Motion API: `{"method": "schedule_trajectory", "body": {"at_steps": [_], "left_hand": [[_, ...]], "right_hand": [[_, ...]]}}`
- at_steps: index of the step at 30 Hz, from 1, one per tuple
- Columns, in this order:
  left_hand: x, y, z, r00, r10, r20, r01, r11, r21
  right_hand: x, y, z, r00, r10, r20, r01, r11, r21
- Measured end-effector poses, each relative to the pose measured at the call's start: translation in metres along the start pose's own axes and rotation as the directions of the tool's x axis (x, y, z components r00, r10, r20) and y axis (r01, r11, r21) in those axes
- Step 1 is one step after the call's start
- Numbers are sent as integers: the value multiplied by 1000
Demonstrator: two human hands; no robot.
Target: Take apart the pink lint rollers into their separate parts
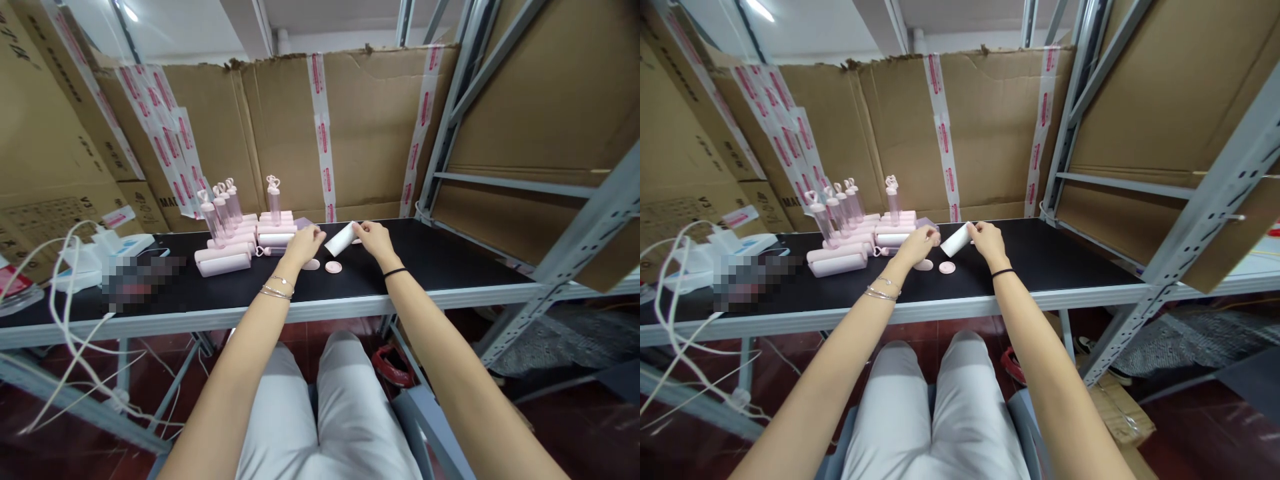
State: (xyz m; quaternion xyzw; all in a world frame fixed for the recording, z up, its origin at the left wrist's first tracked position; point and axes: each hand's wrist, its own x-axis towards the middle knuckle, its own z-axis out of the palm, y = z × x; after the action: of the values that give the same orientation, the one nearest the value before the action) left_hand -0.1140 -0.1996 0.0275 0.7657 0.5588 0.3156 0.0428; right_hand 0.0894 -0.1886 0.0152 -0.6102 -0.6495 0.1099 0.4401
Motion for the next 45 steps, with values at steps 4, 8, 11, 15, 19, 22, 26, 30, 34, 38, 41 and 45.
{"method": "schedule_trajectory", "body": {"at_steps": [4, 8, 11, 15, 19, 22, 26, 30, 34, 38, 41, 45], "left_hand": [[-4, -3, -16, 989, -141, 45, 130, 975, 181], [-8, -7, -24, 958, -182, 224, 92, 928, 360], [-6, -15, -24, 950, -133, 281, 38, 947, 320], [-3, -25, -21, 943, -96, 318, 7, 963, 270], [-3, -24, -18, 973, 16, 230, -45, 992, 122], [1, -16, -14, 989, 150, -6, -151, 988, -24], [5, -6, -8, 933, 281, -227, -300, 953, -52], [5, -3, -4, 924, 299, -239, -305, 952, 12], [1, -1, -6, 943, 269, -198, -278, 961, -18], [-1, 0, -7, 953, 218, -211, -233, 971, -49], [-2, 1, -9, 943, 179, -280, -210, 974, -82], [-3, 1, -10, 929, 94, -359, -152, 979, -136]], "right_hand": [[-3, 0, -1, 993, 117, -3, -115, 970, -215], [-4, 1, 2, 989, 141, 47, -120, 943, -311], [-2, 3, 4, 991, 122, 53, -100, 947, -306], [0, 4, 4, 999, 38, -36, -46, 964, -262], [-2, -2, 1, 979, -167, -115, 148, 976, -161], [-7, -8, 0, 934, -352, -64, 348, 936, -61], [-15, -16, 0, 862, -507, -14, 507, 862, 5], [-20, -21, -2, 838, -537, 102, 543, 839, -45], [-24, -25, -3, 815, -548, 189, 570, 816, -96], [-29, -30, -1, 807, -580, 110, 589, 800, -110], [-27, -30, -1, 876, -481, -38, 471, 870, -147], [-17, -19, -7, 967, -159, -197, 111, 966, -233]]}}
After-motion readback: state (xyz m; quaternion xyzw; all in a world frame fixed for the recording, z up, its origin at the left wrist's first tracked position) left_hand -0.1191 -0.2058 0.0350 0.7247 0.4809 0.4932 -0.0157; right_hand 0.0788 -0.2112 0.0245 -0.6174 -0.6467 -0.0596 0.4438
